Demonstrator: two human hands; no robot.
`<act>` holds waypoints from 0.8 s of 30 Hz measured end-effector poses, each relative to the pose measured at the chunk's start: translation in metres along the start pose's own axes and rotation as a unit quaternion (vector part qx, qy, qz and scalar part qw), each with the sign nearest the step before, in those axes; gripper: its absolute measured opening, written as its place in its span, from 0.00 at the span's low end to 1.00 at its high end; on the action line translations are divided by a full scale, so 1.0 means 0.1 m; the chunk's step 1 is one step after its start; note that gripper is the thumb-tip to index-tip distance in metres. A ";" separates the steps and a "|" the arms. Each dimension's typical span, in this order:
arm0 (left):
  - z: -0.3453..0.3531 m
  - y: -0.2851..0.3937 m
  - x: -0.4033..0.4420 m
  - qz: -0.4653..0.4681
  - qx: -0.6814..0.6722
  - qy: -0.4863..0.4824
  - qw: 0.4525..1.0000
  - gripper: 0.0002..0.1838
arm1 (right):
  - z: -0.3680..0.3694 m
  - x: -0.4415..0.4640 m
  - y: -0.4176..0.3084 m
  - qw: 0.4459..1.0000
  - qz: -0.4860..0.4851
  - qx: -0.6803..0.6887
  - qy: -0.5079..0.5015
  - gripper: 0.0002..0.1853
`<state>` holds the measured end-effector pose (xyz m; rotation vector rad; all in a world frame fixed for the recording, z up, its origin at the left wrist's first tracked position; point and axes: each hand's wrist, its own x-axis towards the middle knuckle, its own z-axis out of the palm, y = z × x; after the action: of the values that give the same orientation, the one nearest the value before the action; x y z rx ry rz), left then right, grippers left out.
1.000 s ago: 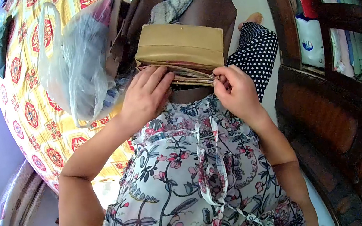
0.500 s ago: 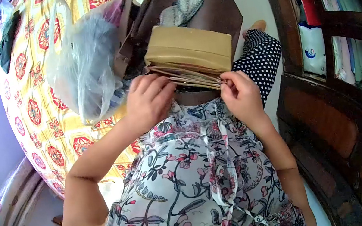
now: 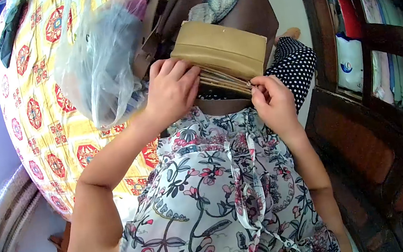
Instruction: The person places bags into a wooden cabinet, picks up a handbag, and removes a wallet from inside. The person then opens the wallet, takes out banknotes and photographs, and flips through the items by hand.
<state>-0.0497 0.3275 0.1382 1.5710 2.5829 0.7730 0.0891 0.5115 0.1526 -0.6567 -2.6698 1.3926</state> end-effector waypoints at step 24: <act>0.23 0.46 0.74 0.031 -0.226 -0.279 0.933 0.09 | 0.01 -0.12 -0.03 1.000 -0.018 0.001 0.024 0.07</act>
<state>-0.0420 0.4153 0.1540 1.4582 1.8105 0.7212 0.0985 0.5043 0.1563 -0.6299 -2.6295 1.3537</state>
